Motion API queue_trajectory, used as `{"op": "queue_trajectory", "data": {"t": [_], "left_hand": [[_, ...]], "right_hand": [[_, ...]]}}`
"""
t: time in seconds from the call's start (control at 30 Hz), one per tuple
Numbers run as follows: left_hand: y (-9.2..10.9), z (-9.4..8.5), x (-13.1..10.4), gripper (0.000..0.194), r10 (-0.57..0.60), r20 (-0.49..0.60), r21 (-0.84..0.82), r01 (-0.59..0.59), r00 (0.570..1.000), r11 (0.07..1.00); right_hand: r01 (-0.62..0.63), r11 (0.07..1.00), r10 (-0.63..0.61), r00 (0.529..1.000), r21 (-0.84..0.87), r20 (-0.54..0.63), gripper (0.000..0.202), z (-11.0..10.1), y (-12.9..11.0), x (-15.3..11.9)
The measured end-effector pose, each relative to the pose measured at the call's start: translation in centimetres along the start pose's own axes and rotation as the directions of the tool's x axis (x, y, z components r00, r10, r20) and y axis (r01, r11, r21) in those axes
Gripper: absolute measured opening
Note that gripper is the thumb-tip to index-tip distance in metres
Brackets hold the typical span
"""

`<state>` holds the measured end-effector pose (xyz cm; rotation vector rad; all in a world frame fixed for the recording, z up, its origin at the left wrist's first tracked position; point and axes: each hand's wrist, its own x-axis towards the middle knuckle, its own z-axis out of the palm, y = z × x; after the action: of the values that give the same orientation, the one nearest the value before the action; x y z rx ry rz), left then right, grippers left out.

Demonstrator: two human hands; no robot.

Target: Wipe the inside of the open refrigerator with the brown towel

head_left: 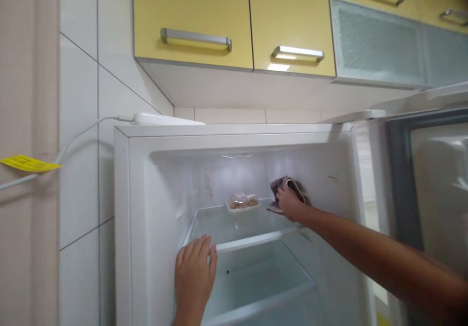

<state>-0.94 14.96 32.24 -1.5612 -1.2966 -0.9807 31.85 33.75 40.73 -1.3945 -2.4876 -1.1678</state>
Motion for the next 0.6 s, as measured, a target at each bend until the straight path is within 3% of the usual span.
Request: {"op": "queue_trajectory", "data": {"t": [0.13,0.33,0.47,0.6], "left_hand": [[0.2,-0.5,0.3,0.030,-0.012,0.046,-0.021,0.013,0.999,1.000],[0.2,-0.8,0.4,0.031,-0.016,0.060,-0.034,0.018,0.998,0.999],[0.1,-0.7,0.4,0.031,-0.014,0.060,-0.042,0.016,0.998,0.999],[0.1,-0.6,0.4,0.030,-0.005,0.051,-0.051,0.007,0.999,0.999]], "right_hand": [[-0.023,0.996,0.032,0.993,-0.085,0.117,0.026,-3.9,0.0,-5.2],[-0.095,0.988,0.110,0.985,-0.122,0.129,0.034,-8.7,-0.3,-11.0],[-0.195,0.969,0.208,0.975,-0.151,0.076,0.043,-10.8,0.5,-11.9],[-0.258,0.952,0.266,0.963,-0.168,0.032,0.044,-11.3,1.2,-9.9]]}}
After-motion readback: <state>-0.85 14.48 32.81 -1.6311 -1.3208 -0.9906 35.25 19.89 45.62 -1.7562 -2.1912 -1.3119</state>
